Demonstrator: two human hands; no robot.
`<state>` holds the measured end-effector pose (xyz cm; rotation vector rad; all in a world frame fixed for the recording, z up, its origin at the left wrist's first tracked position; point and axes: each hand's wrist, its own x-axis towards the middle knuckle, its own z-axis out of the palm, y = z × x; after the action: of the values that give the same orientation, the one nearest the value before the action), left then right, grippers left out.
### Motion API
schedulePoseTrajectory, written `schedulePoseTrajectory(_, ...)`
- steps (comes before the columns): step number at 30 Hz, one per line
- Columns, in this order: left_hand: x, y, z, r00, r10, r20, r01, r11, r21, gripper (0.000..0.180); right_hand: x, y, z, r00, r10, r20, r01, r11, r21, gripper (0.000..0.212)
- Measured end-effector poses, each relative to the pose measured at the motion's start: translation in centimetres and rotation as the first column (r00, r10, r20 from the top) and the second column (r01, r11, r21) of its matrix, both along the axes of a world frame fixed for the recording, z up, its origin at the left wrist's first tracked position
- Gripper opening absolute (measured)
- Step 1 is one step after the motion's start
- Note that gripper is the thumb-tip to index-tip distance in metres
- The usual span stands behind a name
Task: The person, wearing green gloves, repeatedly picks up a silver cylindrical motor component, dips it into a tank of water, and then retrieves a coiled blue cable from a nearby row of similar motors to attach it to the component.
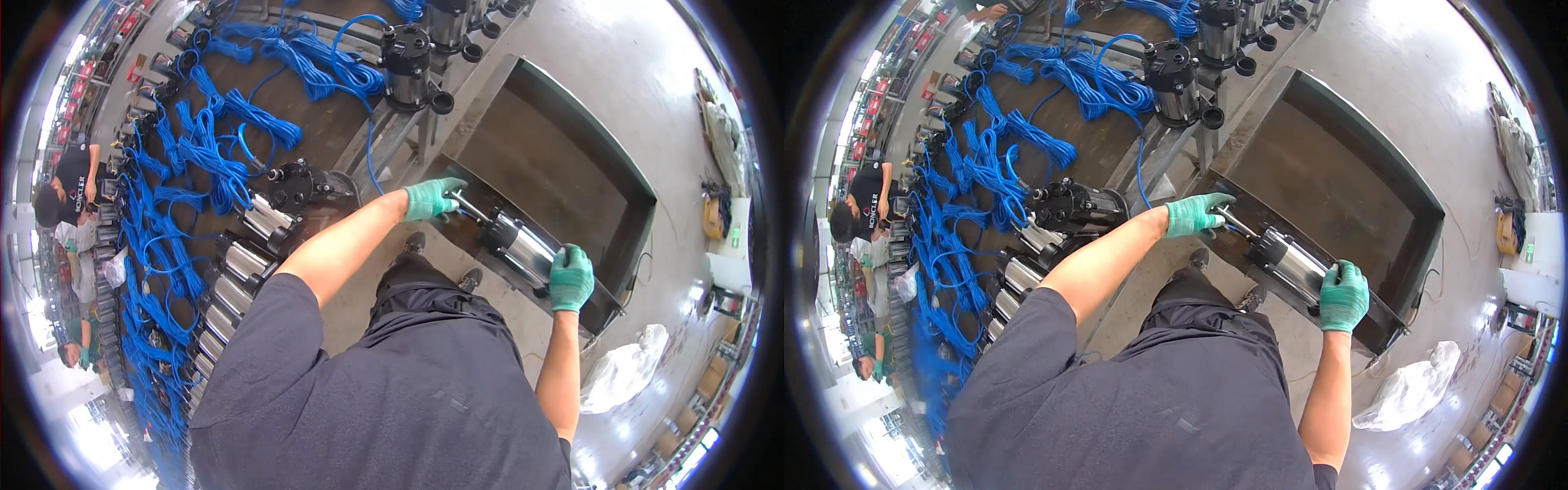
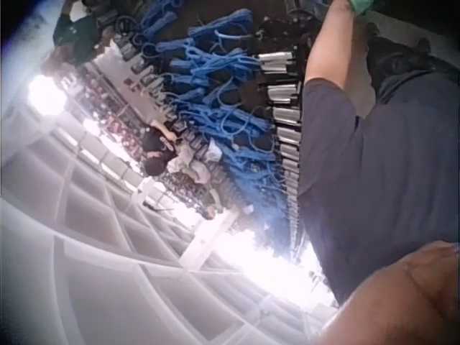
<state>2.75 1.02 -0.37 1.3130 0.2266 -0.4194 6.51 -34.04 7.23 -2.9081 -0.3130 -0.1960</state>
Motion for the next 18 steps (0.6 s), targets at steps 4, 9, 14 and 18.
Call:
schedulePoseTrajectory(4, 2.3, 1.0, 0.9, 0.860, -0.510, -0.016, 0.300, 0.479, 0.825, 0.031, 0.2, -0.2, -0.3, 0.998, 0.022, 0.057, -0.021, 1.000, -0.024, 0.015)
schedulePoseTrajectory(9, 1.6, 0.3, 0.8, 0.885, -0.465, 0.033, 0.093, 0.246, 0.965, 0.038, 0.0, 0.3, 0.1, 0.999, 0.011, 0.051, -0.012, 1.000, 0.019, 0.011)
schedulePoseTrajectory(14, 3.8, 0.4, 3.1, 0.849, -0.160, -0.504, 0.377, 0.852, 0.364, 0.065, 0.2, -0.1, -0.5, 0.996, 0.017, 0.085, -0.020, 0.999, 0.034, 0.013)
schedulePoseTrajectory(18, 2.0, 1.3, -0.2, 0.932, -0.182, -0.313, 0.249, 0.950, 0.189, 0.036, 0.3, 0.1, -0.3, 0.995, 0.007, 0.098, -0.012, 0.999, 0.051, 0.014)
